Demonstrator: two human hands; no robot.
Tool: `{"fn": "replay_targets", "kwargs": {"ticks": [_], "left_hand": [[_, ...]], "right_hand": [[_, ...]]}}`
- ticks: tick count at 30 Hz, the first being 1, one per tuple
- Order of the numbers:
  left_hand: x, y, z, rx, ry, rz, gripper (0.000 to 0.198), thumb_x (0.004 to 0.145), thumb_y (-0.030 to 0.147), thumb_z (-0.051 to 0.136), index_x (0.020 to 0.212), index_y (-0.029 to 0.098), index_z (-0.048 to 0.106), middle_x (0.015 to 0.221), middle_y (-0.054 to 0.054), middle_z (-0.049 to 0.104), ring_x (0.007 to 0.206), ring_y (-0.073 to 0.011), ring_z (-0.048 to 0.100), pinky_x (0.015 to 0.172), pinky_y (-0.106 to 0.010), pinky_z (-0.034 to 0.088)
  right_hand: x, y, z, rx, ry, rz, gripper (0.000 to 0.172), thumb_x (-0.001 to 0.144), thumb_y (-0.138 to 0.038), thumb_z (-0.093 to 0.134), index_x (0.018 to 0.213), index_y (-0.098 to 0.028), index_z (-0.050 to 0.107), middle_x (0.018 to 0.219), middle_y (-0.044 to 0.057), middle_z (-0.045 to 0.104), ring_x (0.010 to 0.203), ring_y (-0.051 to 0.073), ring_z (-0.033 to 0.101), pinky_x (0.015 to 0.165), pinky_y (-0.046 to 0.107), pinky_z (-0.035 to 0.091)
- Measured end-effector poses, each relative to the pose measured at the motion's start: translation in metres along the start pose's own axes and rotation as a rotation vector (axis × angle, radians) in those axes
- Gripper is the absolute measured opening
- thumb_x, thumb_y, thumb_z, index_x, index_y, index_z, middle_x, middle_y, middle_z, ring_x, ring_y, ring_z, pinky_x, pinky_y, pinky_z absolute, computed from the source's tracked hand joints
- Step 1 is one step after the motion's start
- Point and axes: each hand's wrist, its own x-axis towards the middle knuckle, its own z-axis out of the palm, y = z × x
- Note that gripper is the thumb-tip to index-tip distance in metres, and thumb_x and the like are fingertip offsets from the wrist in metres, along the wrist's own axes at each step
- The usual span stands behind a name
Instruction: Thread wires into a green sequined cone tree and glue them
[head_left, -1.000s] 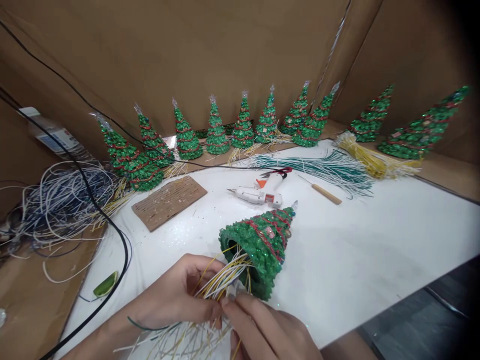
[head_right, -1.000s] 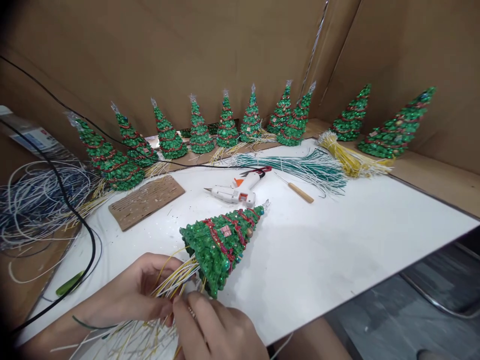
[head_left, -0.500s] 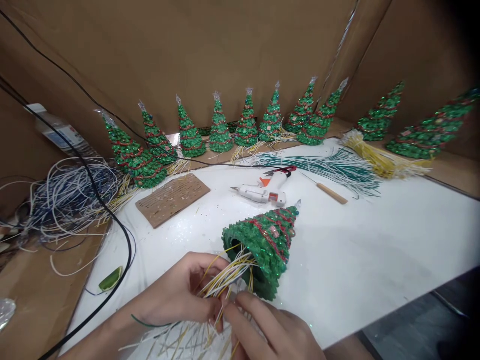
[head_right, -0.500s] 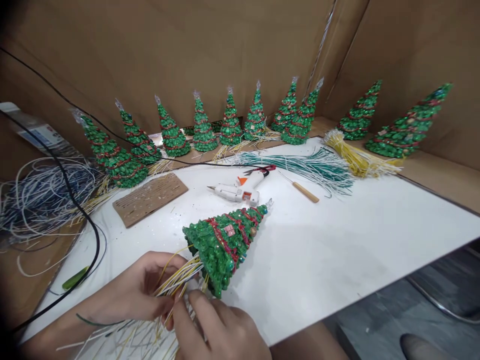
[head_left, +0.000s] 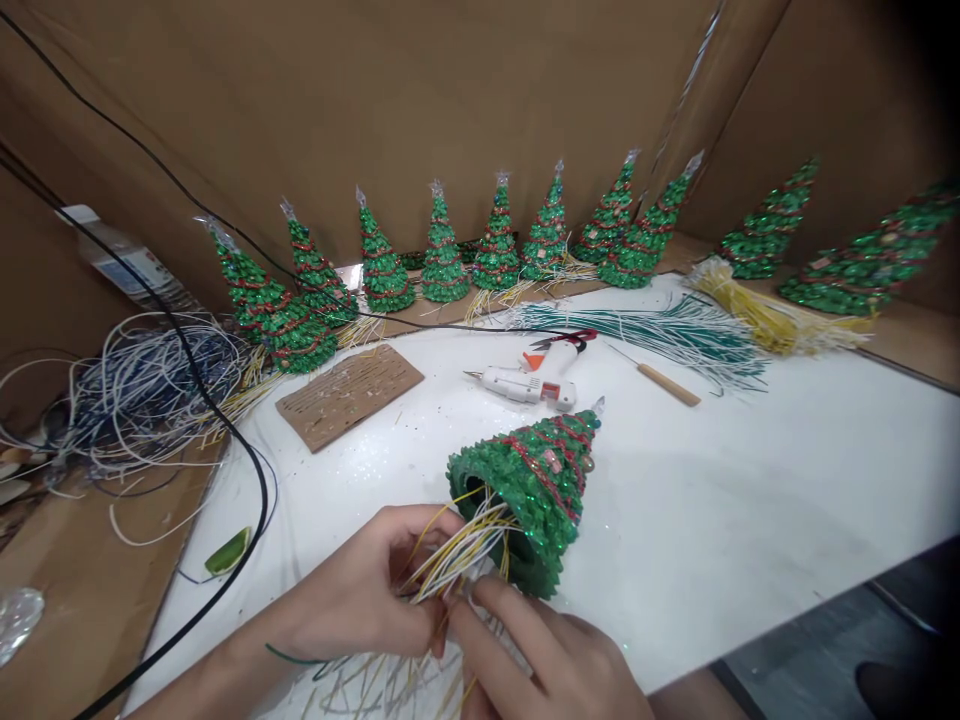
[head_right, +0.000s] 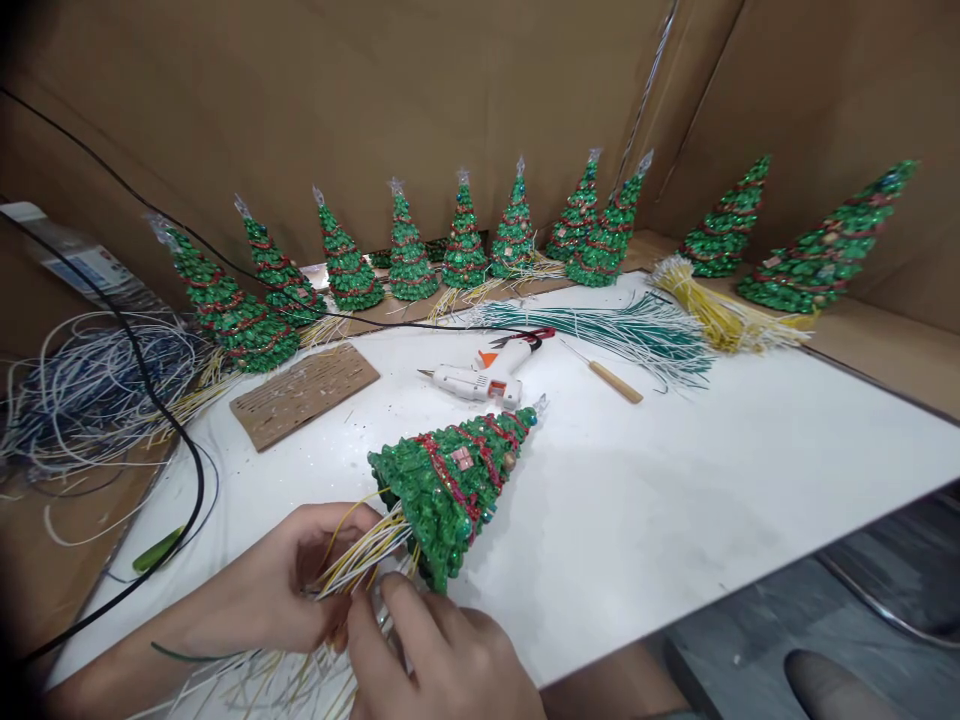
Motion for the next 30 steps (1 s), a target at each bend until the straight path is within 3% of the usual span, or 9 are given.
{"fn": "replay_targets", "kwargs": {"ticks": [5, 14, 23, 27, 30], "left_hand": [[-0.0017, 0.0080, 0.0000, 0.035, -0.008, 0.015, 0.024, 0.071, -0.001, 0.060, 0.090, 0.014, 0.059, 0.079, 0.001, 0.059, 0.073, -0.0085, 0.054, 0.061, -0.016, 0.039], [-0.0016, 0.0090, -0.0029, -0.015, -0.043, 0.029, 0.024, 0.077, 0.006, 0.063, 0.098, 0.017, 0.063, 0.079, 0.002, 0.061, 0.062, -0.0052, 0.050, 0.055, -0.013, 0.040], [-0.0009, 0.0040, -0.0060, 0.042, -0.027, -0.008, 0.020, 0.076, 0.004, 0.063, 0.094, 0.014, 0.064, 0.077, -0.001, 0.065, 0.062, -0.0068, 0.055, 0.054, -0.014, 0.041], [-0.0031, 0.0067, -0.0052, 0.043, -0.019, -0.019, 0.012, 0.079, 0.016, 0.066, 0.091, 0.013, 0.066, 0.074, -0.002, 0.065, 0.059, -0.0075, 0.055, 0.053, -0.015, 0.043], [-0.0038, 0.0067, -0.0056, 0.044, -0.025, -0.026, 0.021, 0.081, 0.025, 0.067, 0.099, 0.014, 0.067, 0.078, -0.005, 0.066, 0.062, -0.0089, 0.057, 0.055, -0.016, 0.044]], "right_hand": [[-0.0007, -0.0006, 0.0000, -0.027, 0.000, -0.001, 0.034, 0.088, -0.013, 0.031, 0.095, -0.014, 0.065, 0.102, 0.008, 0.063, 0.060, 0.014, 0.060, 0.040, 0.023, 0.048], [-0.0043, 0.0009, -0.0013, -0.023, 0.009, -0.051, 0.036, 0.093, -0.015, 0.030, 0.095, -0.012, 0.066, 0.111, 0.008, 0.062, 0.064, 0.012, 0.060, 0.045, 0.021, 0.048], [-0.0008, -0.0005, -0.0002, -0.042, 0.025, -0.071, 0.036, 0.093, -0.014, 0.031, 0.097, -0.014, 0.067, 0.103, 0.005, 0.064, 0.064, 0.012, 0.060, 0.045, 0.021, 0.048], [-0.0020, -0.0001, 0.0021, -0.033, 0.015, -0.069, 0.033, 0.090, -0.014, 0.033, 0.100, -0.015, 0.065, 0.109, 0.004, 0.063, 0.059, 0.011, 0.058, 0.042, 0.021, 0.046], [-0.0032, 0.0000, 0.0020, -0.046, 0.009, -0.070, 0.034, 0.089, -0.014, 0.034, 0.105, -0.017, 0.063, 0.113, 0.006, 0.061, 0.063, 0.013, 0.060, 0.044, 0.022, 0.047]]}}
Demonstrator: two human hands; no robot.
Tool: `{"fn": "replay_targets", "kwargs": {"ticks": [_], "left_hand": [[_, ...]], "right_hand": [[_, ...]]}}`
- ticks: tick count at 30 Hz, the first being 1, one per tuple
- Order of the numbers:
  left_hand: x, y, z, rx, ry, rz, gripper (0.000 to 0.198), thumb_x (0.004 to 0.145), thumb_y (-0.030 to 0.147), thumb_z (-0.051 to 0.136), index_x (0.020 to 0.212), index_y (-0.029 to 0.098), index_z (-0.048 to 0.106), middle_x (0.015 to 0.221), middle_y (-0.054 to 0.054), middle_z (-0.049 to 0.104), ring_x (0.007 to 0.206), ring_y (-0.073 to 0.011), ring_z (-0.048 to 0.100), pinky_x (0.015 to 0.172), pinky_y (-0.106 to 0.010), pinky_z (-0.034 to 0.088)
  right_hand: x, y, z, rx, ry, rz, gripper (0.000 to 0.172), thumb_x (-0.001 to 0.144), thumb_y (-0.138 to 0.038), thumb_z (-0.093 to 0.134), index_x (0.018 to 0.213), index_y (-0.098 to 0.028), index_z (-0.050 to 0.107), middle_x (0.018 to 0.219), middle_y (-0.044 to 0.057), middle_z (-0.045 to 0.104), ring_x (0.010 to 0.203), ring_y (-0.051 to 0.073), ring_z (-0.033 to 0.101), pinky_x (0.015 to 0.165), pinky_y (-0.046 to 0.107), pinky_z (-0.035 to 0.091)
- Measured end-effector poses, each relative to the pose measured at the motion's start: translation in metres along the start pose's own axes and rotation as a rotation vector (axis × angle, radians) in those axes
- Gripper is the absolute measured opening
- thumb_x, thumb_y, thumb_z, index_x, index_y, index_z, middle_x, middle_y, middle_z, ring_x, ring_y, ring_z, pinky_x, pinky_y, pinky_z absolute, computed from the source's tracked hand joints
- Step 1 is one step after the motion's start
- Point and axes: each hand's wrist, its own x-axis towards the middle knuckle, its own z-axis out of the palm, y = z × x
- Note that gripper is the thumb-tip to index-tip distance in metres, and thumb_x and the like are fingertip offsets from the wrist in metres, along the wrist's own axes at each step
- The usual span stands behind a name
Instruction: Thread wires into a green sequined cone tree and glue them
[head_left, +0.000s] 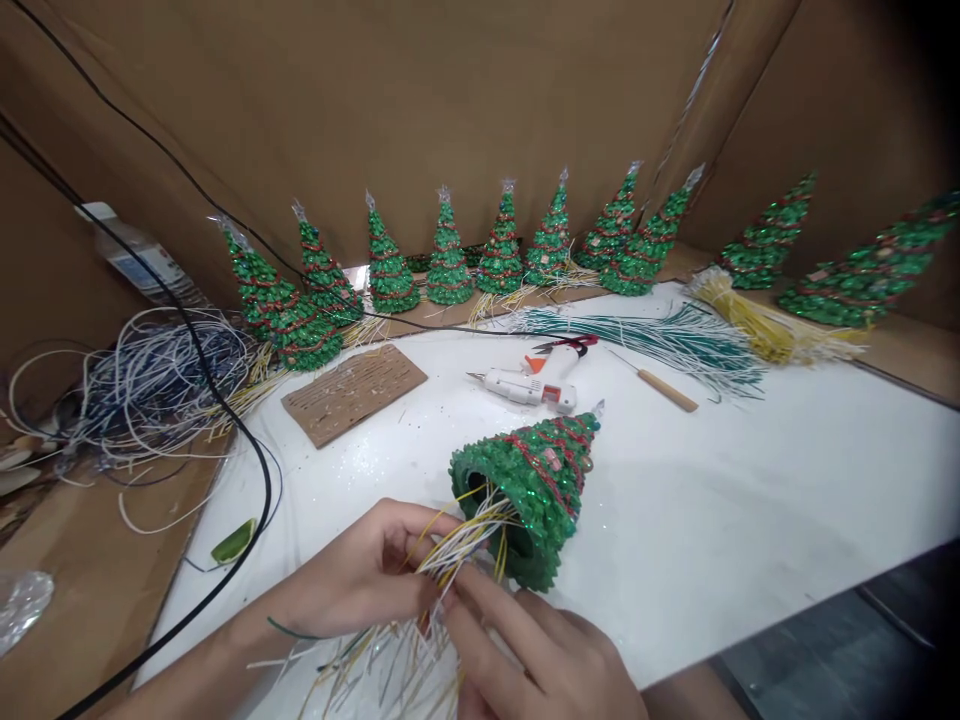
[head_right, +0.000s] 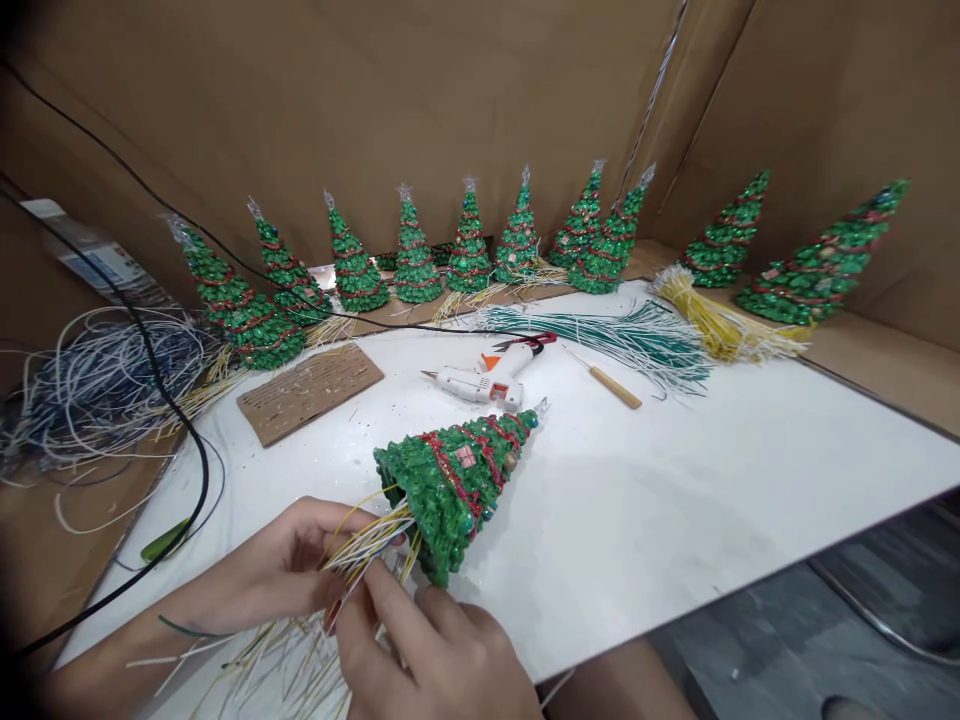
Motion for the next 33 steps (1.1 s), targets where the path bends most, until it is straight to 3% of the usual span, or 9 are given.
{"fn": "replay_targets", "kwargs": {"ticks": [3, 9, 16, 22, 33], "left_hand": [[0.001, -0.002, -0.002, 0.006, -0.010, 0.006, 0.028, 0.082, 0.024, 0.066, 0.108, 0.015, 0.066, 0.081, -0.006, 0.067, 0.062, -0.0087, 0.057, 0.055, -0.016, 0.043], [0.004, -0.005, -0.003, 0.026, -0.019, 0.043, 0.016, 0.080, 0.018, 0.066, 0.095, 0.012, 0.067, 0.075, -0.003, 0.064, 0.057, -0.0061, 0.053, 0.052, -0.014, 0.042], [0.005, -0.006, 0.000, 0.037, -0.008, 0.047, 0.024, 0.071, 0.004, 0.066, 0.094, 0.012, 0.066, 0.070, -0.001, 0.064, 0.056, -0.0060, 0.054, 0.050, -0.013, 0.039], [0.006, 0.002, 0.002, 0.004, 0.003, 0.026, 0.022, 0.075, 0.007, 0.061, 0.095, 0.014, 0.066, 0.073, -0.001, 0.064, 0.059, -0.0068, 0.057, 0.055, -0.015, 0.048], [0.005, 0.004, 0.000, 0.021, -0.029, 0.052, 0.019, 0.082, 0.017, 0.059, 0.100, 0.013, 0.063, 0.079, -0.003, 0.062, 0.064, -0.0091, 0.059, 0.060, -0.019, 0.053]], "right_hand": [[0.000, 0.000, -0.001, 0.013, -0.030, 0.016, 0.036, 0.088, -0.016, 0.035, 0.110, -0.017, 0.063, 0.110, 0.006, 0.062, 0.063, 0.013, 0.061, 0.045, 0.022, 0.048], [-0.001, -0.002, -0.001, 0.031, -0.047, 0.041, 0.040, 0.082, -0.015, 0.037, 0.110, -0.014, 0.065, 0.111, 0.007, 0.061, 0.064, 0.013, 0.061, 0.044, 0.023, 0.049], [-0.001, -0.003, -0.001, 0.049, -0.054, 0.053, 0.041, 0.078, -0.015, 0.037, 0.110, -0.014, 0.063, 0.110, 0.009, 0.060, 0.068, 0.015, 0.062, 0.045, 0.023, 0.050], [0.000, -0.004, -0.002, 0.067, -0.047, 0.085, 0.040, 0.081, -0.014, 0.037, 0.111, -0.011, 0.063, 0.115, 0.013, 0.057, 0.067, 0.015, 0.061, 0.044, 0.022, 0.048], [0.000, -0.005, -0.004, 0.099, -0.057, 0.029, 0.036, 0.085, -0.012, 0.038, 0.107, -0.008, 0.066, 0.132, 0.007, 0.048, 0.071, 0.014, 0.058, 0.054, 0.025, 0.052]]}}
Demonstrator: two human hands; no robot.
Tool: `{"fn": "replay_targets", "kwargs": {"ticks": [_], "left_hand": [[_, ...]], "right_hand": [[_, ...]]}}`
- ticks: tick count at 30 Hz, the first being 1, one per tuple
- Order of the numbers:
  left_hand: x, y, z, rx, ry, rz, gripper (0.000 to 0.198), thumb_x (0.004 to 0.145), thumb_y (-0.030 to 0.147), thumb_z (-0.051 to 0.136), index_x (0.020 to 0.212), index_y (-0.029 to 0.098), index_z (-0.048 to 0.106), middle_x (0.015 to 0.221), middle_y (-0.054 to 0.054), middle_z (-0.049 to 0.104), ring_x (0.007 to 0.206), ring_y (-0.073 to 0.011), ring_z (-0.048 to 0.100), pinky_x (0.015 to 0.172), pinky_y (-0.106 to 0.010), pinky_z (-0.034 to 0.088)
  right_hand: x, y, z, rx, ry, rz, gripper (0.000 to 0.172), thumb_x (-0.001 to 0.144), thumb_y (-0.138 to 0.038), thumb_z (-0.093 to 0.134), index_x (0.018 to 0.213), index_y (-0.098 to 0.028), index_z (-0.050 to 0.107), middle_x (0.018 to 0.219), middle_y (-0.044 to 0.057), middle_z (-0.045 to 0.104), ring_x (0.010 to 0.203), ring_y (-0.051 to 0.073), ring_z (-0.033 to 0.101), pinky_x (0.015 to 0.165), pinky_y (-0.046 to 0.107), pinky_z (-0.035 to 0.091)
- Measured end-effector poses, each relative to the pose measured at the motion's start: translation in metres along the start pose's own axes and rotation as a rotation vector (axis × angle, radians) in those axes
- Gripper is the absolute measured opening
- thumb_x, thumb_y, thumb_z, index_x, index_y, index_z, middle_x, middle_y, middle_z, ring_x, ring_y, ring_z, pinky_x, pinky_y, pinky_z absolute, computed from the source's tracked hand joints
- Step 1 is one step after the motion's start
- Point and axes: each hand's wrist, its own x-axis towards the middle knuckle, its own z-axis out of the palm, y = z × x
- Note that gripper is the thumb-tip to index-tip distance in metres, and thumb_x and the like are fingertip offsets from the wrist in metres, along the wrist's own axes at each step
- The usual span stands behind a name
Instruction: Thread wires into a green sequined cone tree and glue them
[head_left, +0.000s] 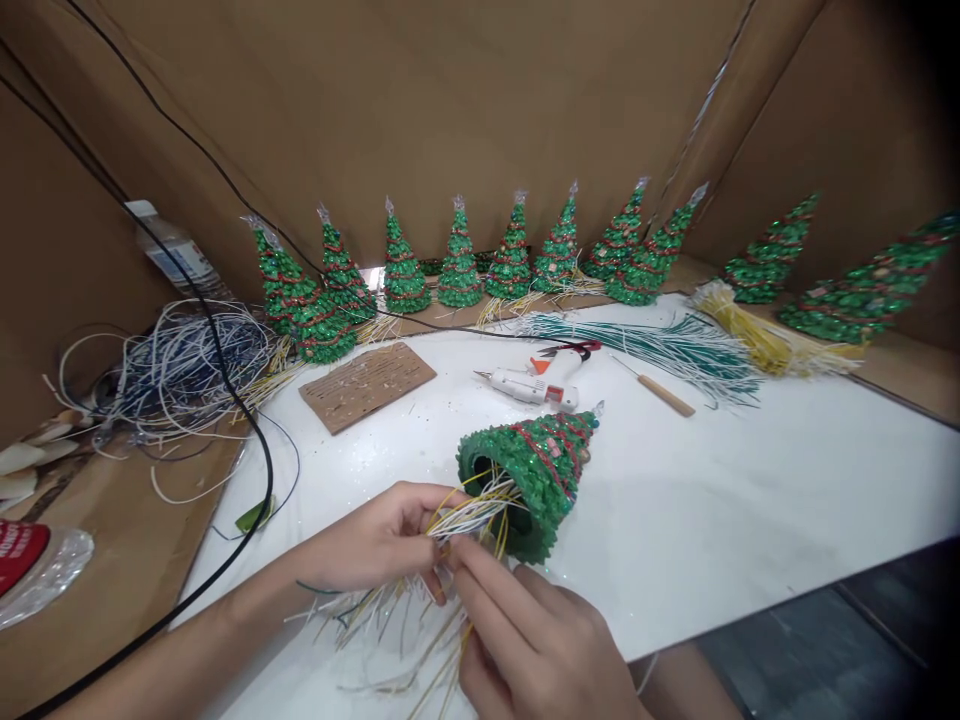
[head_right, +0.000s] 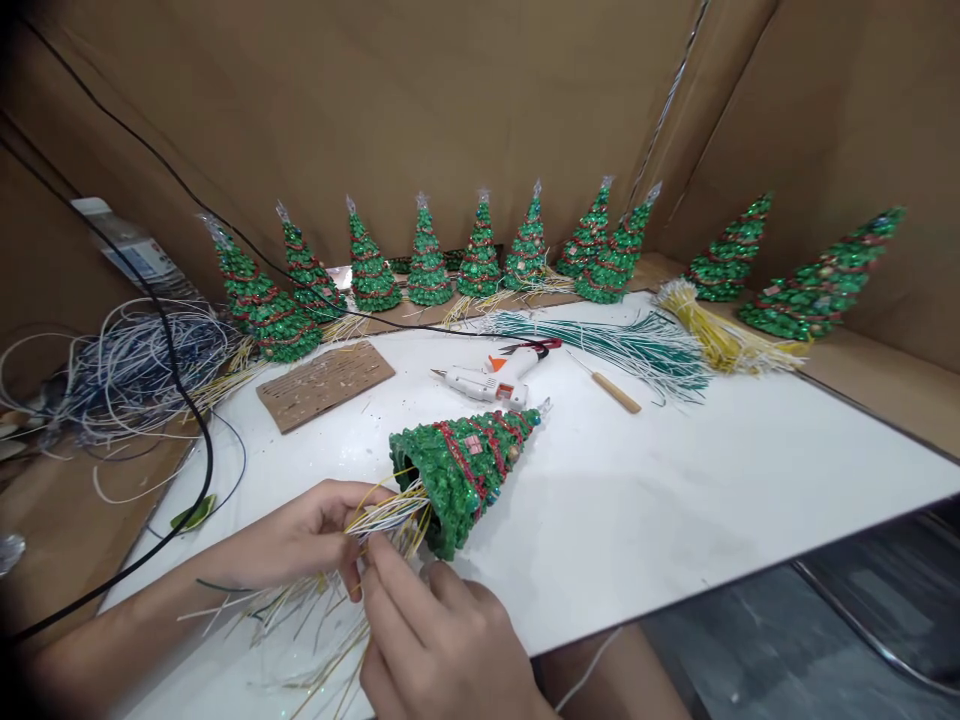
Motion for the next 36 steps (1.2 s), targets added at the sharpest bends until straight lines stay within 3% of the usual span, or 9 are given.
{"fn": "replay_targets", "kwargs": {"ticks": [10, 17, 23, 30, 36], "left_hand": [[-0.0004, 0.0035, 0.0008, -0.038, -0.022, 0.037, 0.033, 0.078, 0.014, 0.059, 0.111, 0.018, 0.062, 0.082, -0.002, 0.061, 0.067, -0.0099, 0.057, 0.063, -0.021, 0.049], [0.0001, 0.0041, -0.0007, 0.066, 0.029, 0.043, 0.029, 0.079, 0.027, 0.065, 0.104, 0.013, 0.060, 0.081, -0.003, 0.059, 0.067, -0.0105, 0.053, 0.057, -0.019, 0.041], [-0.0008, 0.0029, -0.0006, -0.028, 0.000, 0.059, 0.035, 0.075, 0.039, 0.072, 0.094, 0.012, 0.059, 0.073, -0.002, 0.058, 0.062, -0.0099, 0.055, 0.057, -0.019, 0.043], [-0.0016, 0.0026, 0.0010, -0.138, -0.012, 0.029, 0.029, 0.074, 0.032, 0.074, 0.086, 0.011, 0.058, 0.070, -0.001, 0.058, 0.060, -0.0088, 0.054, 0.059, -0.020, 0.046], [-0.0036, 0.0033, 0.0005, -0.185, -0.038, 0.033, 0.030, 0.072, 0.027, 0.075, 0.091, 0.011, 0.059, 0.075, -0.003, 0.060, 0.063, -0.0100, 0.056, 0.061, -0.021, 0.046]], "right_hand": [[-0.0012, -0.0005, 0.0011, 0.028, -0.034, -0.027, 0.038, 0.084, -0.012, 0.039, 0.115, -0.009, 0.060, 0.133, 0.007, 0.047, 0.072, 0.016, 0.058, 0.052, 0.027, 0.051], [0.0006, -0.0001, -0.0002, 0.044, -0.031, 0.007, 0.042, 0.083, -0.015, 0.036, 0.122, -0.009, 0.051, 0.117, 0.011, 0.056, 0.081, 0.019, 0.060, 0.056, 0.027, 0.053], [-0.0005, -0.0007, 0.0018, 0.037, -0.030, 0.037, 0.046, 0.081, -0.015, 0.036, 0.125, -0.008, 0.047, 0.116, 0.013, 0.056, 0.078, 0.018, 0.059, 0.055, 0.026, 0.052], [-0.0015, -0.0008, 0.0021, 0.042, -0.059, 0.039, 0.050, 0.081, -0.015, 0.036, 0.130, -0.006, 0.043, 0.119, 0.013, 0.054, 0.079, 0.019, 0.059, 0.054, 0.028, 0.053], [0.0005, -0.0013, 0.0022, 0.031, -0.060, 0.042, 0.050, 0.080, -0.014, 0.035, 0.128, -0.008, 0.045, 0.116, 0.011, 0.055, 0.076, 0.018, 0.060, 0.051, 0.028, 0.052]]}}
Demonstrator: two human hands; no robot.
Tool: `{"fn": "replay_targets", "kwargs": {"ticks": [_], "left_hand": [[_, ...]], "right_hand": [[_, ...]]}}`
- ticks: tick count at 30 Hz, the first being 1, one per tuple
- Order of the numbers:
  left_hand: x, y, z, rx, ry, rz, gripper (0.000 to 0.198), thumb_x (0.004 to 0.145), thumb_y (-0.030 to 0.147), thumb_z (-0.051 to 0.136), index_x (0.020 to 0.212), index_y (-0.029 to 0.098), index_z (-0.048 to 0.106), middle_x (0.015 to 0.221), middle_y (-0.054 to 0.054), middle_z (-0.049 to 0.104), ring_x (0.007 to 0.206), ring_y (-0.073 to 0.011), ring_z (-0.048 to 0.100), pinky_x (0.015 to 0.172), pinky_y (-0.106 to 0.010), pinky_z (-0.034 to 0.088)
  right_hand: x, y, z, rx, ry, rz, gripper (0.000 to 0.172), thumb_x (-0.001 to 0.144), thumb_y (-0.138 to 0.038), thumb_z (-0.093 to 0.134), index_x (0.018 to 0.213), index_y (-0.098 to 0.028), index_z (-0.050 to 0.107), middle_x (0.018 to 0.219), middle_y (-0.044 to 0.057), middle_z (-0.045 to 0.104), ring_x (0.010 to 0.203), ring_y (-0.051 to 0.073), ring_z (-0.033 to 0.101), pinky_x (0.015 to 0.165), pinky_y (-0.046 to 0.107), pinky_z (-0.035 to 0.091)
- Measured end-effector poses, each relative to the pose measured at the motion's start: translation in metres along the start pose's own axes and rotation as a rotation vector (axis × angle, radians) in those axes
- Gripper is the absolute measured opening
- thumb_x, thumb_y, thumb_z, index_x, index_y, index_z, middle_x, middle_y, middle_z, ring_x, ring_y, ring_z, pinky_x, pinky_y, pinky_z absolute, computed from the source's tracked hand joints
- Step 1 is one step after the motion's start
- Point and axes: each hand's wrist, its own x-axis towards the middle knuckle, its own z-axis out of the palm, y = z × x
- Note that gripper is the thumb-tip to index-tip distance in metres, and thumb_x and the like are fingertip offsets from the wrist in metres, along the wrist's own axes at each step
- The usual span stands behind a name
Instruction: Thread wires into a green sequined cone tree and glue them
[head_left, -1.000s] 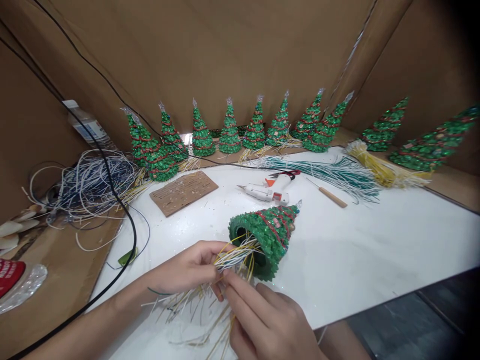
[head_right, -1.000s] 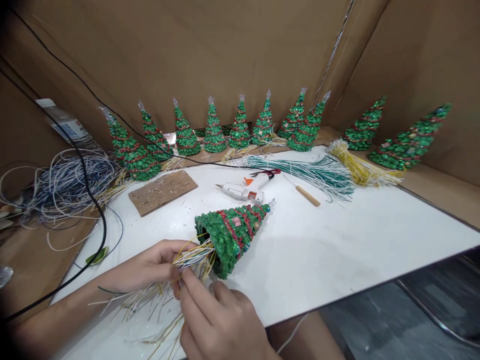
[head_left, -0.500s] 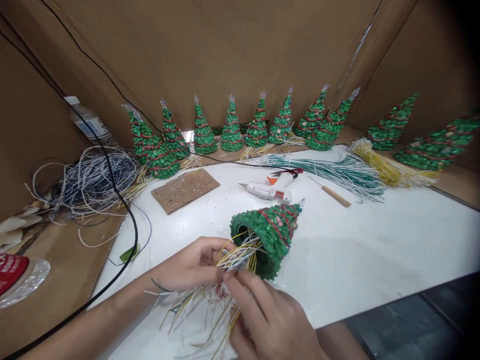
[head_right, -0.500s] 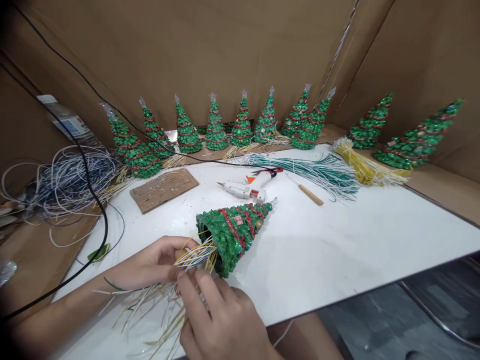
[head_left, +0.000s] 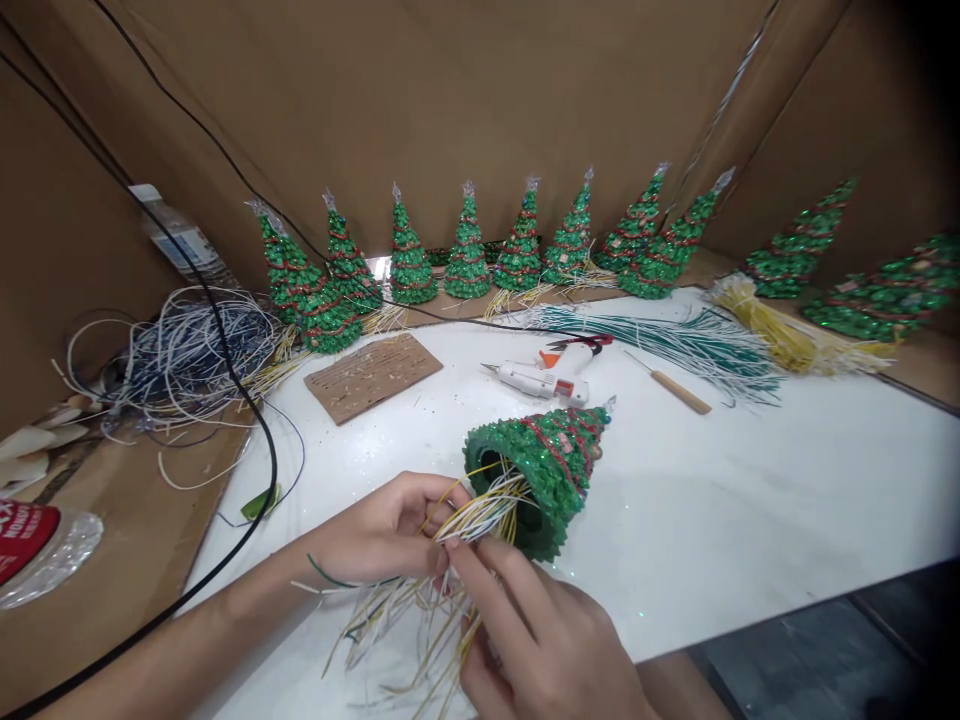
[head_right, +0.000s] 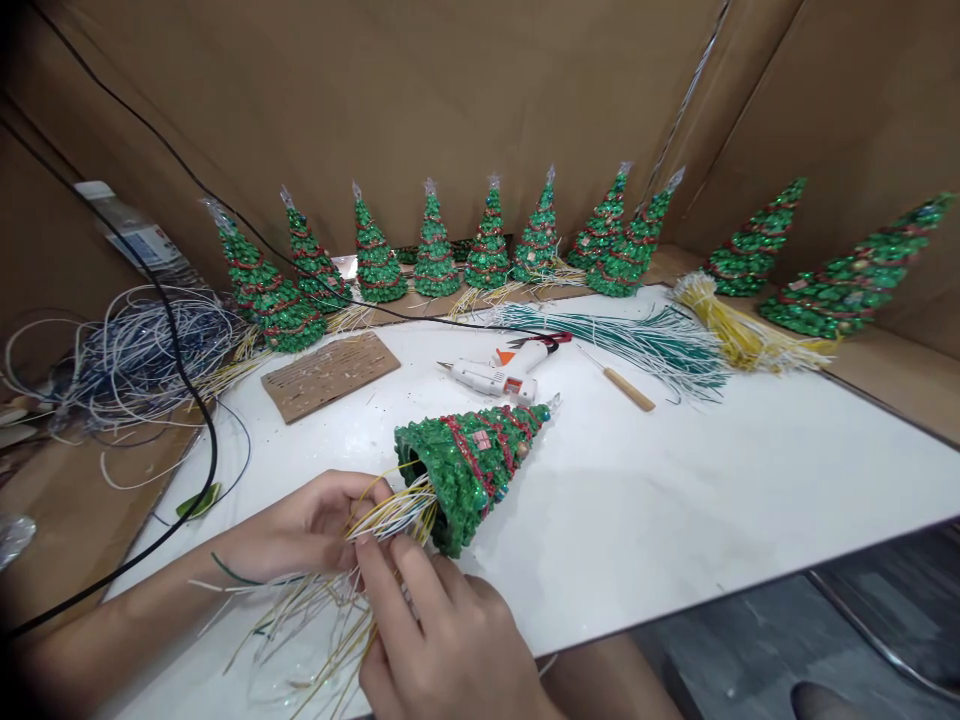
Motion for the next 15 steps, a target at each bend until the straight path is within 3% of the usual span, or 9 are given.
{"fn": "replay_targets", "kwargs": {"ticks": [15], "left_hand": [[0.0006, 0.0014, -0.0002, 0.026, 0.063, -0.029, 0.012, 0.075, 0.018, 0.059, 0.086, 0.012, 0.060, 0.074, -0.002, 0.059, 0.063, -0.0102, 0.052, 0.060, -0.021, 0.040]], "right_hand": [[0.0022, 0.0013, -0.0004, -0.011, 0.032, 0.016, 0.035, 0.084, -0.018, 0.034, 0.113, -0.009, 0.053, 0.110, 0.010, 0.058, 0.077, 0.018, 0.060, 0.055, 0.025, 0.051]]}}
